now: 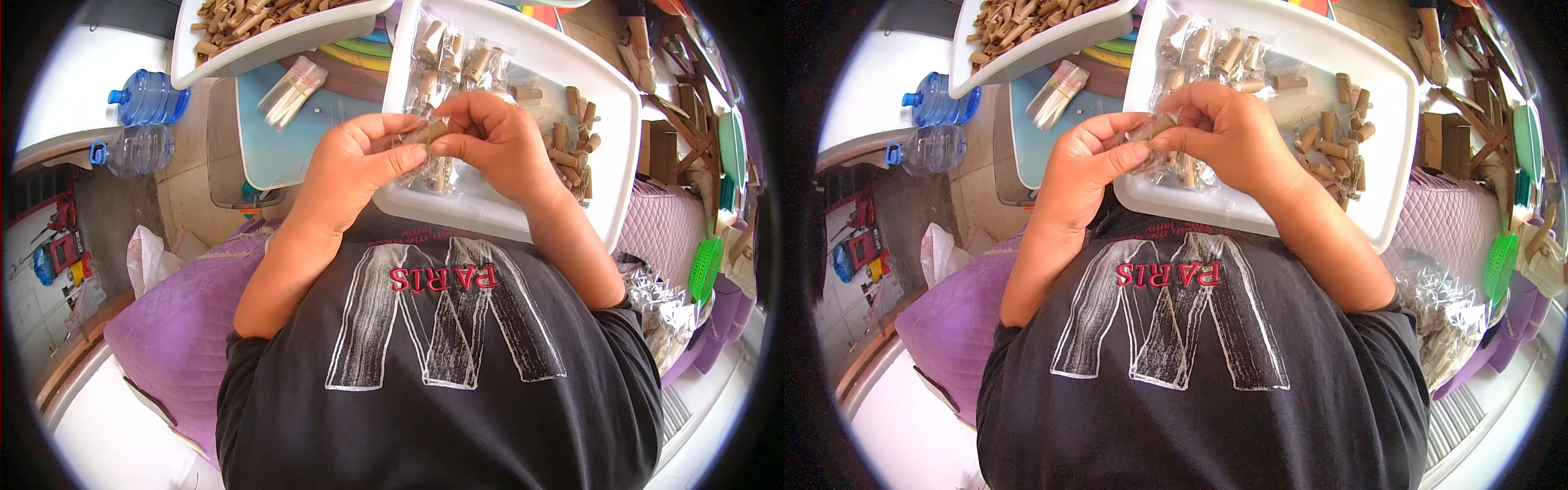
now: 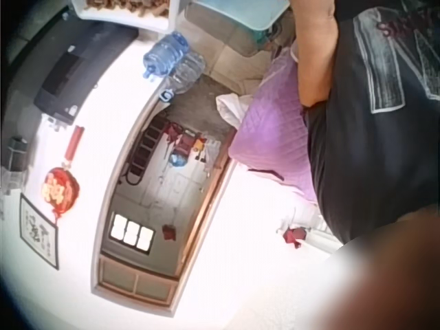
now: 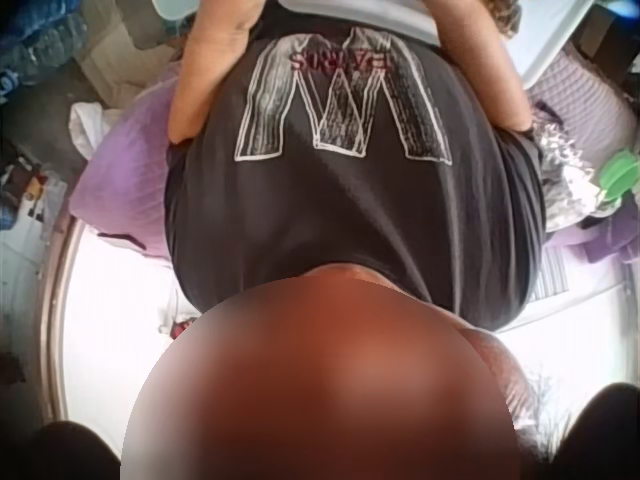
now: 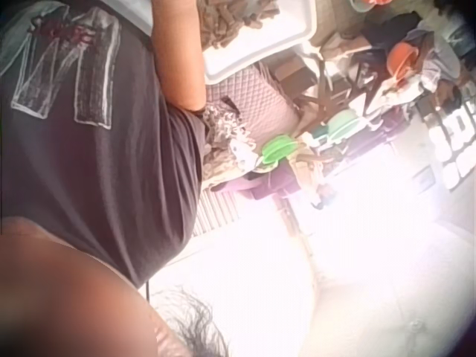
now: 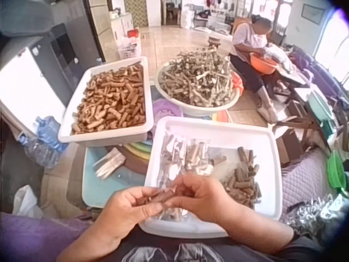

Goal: The person counts small tubes by hand and places them into clear plastic bags for packaging.

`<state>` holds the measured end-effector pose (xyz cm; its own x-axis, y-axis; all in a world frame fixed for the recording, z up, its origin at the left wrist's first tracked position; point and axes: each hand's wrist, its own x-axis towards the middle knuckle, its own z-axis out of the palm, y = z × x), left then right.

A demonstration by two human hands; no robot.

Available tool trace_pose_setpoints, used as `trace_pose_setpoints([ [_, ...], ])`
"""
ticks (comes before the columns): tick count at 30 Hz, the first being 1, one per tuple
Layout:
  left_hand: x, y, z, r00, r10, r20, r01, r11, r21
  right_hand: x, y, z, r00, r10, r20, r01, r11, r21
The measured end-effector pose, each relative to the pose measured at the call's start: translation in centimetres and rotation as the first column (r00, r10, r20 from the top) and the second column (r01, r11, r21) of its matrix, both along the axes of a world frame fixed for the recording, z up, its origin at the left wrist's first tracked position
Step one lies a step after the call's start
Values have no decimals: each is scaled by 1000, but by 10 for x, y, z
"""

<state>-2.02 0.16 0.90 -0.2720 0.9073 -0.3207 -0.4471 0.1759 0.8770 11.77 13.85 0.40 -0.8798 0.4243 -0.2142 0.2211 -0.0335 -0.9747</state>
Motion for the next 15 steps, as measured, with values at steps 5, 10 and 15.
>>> trace_pose_setpoints([
  [5, -1, 0, -3, 977, 160, 140, -156, 987, -35, 1, -5, 6, 970, -234, -66, 240, 964, 115],
  [10, -2, -2, -7, 988, 126, 85, -127, 992, -2, 4, -4, 5, 969, -192, -154, 216, 964, 156],
  [15, 0, -1, -2, 990, 137, 40, -138, 990, 15, 1, -6, 16, 936, -253, -246, 290, 948, 130],
])
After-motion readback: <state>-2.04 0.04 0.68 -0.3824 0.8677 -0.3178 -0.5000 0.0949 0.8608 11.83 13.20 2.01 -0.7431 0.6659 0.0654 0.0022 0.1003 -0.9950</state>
